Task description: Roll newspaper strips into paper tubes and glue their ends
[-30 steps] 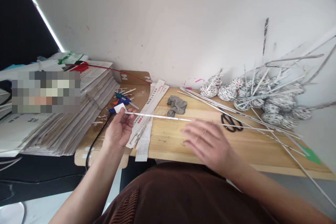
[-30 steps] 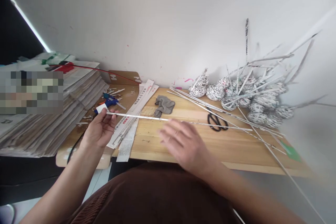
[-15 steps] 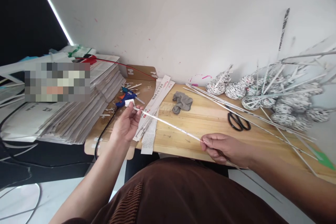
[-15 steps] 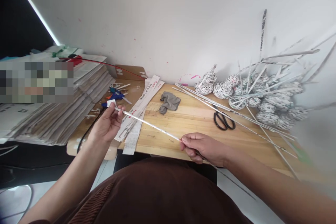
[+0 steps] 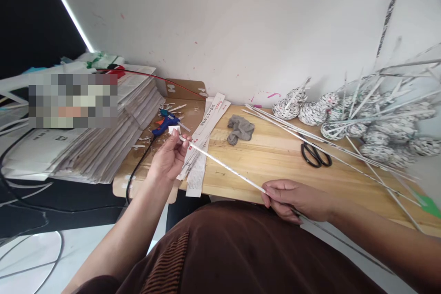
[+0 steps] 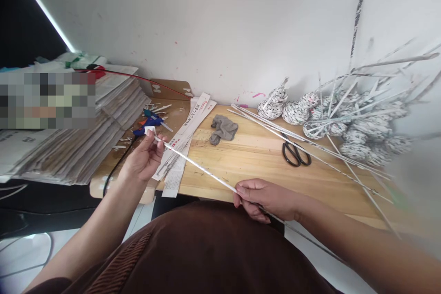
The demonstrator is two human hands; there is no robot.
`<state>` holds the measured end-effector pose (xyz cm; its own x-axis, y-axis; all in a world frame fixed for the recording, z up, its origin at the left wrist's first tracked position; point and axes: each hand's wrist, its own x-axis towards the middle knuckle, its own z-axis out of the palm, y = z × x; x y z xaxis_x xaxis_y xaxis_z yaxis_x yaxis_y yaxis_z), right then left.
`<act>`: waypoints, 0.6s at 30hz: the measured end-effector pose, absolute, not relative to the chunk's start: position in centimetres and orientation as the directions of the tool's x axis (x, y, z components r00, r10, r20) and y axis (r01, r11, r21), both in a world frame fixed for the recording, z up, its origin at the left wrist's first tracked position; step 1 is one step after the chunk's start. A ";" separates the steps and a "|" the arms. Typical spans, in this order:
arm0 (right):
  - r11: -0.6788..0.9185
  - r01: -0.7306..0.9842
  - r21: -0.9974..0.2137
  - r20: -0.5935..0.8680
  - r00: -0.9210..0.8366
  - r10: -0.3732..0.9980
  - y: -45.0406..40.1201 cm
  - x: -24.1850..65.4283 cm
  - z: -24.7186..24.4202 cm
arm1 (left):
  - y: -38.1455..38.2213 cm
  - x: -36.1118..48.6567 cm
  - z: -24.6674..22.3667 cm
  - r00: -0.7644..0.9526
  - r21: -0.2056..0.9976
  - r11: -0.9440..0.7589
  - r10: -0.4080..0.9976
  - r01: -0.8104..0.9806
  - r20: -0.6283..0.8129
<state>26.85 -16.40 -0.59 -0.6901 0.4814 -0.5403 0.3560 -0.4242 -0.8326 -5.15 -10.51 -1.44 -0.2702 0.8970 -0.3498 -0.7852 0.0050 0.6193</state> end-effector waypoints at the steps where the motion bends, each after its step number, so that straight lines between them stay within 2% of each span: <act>1: -0.390 0.397 -0.831 -0.553 -0.671 0.495 -16.4 26.7 -0.7 | -10.5 -5.0 -1.5 -0.265 0.622 0.011 0.898 -0.783 -0.350; 3: -0.201 0.514 -0.834 -0.514 -0.590 0.623 -16.5 26.3 -0.7 | -10.6 -4.8 -1.7 -0.264 0.631 0.017 0.900 -0.775 -0.348; 5: 0.054 0.609 -0.791 -0.349 -0.522 0.779 -16.5 25.8 -0.6 | -10.7 -4.6 -1.8 -0.264 0.637 0.017 0.901 -0.771 -0.344; 7: 0.173 0.625 -0.761 -0.225 -0.505 0.833 -16.5 25.4 -0.5 | -10.7 -4.5 -1.7 -0.260 0.634 0.015 0.904 -0.773 -0.338; 8: 0.131 0.600 -0.789 -0.247 -0.505 0.827 -16.5 25.3 -0.5 | -10.7 -4.5 -1.6 -0.256 0.631 0.013 0.907 -0.775 -0.333; 10: -0.136 0.485 -0.864 -0.418 -0.539 0.732 -16.6 25.4 -0.6 | -10.8 -4.5 -1.4 -0.242 0.626 0.016 0.914 -0.779 -0.325; 12: -0.433 0.338 -0.836 -0.543 -0.628 0.557 -16.7 25.6 -0.9 | -10.8 -4.6 -1.3 -0.225 0.620 0.023 0.921 -0.784 -0.319; 13: -0.528 0.283 -0.801 -0.558 -0.673 0.486 -16.7 25.7 -1.1 | -10.9 -4.6 -1.3 -0.213 0.614 0.029 0.924 -0.789 -0.318; 14: -0.576 0.250 -0.778 -0.554 -0.705 0.442 -16.7 25.8 -1.2 | -10.9 -4.6 -1.4 -0.202 0.606 0.035 0.927 -0.794 -0.318; 16: -0.550 0.271 -0.790 -0.548 -0.715 0.434 -16.8 25.9 -1.3 | -10.8 -4.5 -1.6 -0.192 0.595 0.036 0.930 -0.803 -0.314; 18: -0.360 0.394 -0.846 -0.533 -0.646 0.547 -16.8 25.7 -1.1 | -10.8 -4.5 -1.8 -0.195 0.597 0.027 0.932 -0.802 -0.304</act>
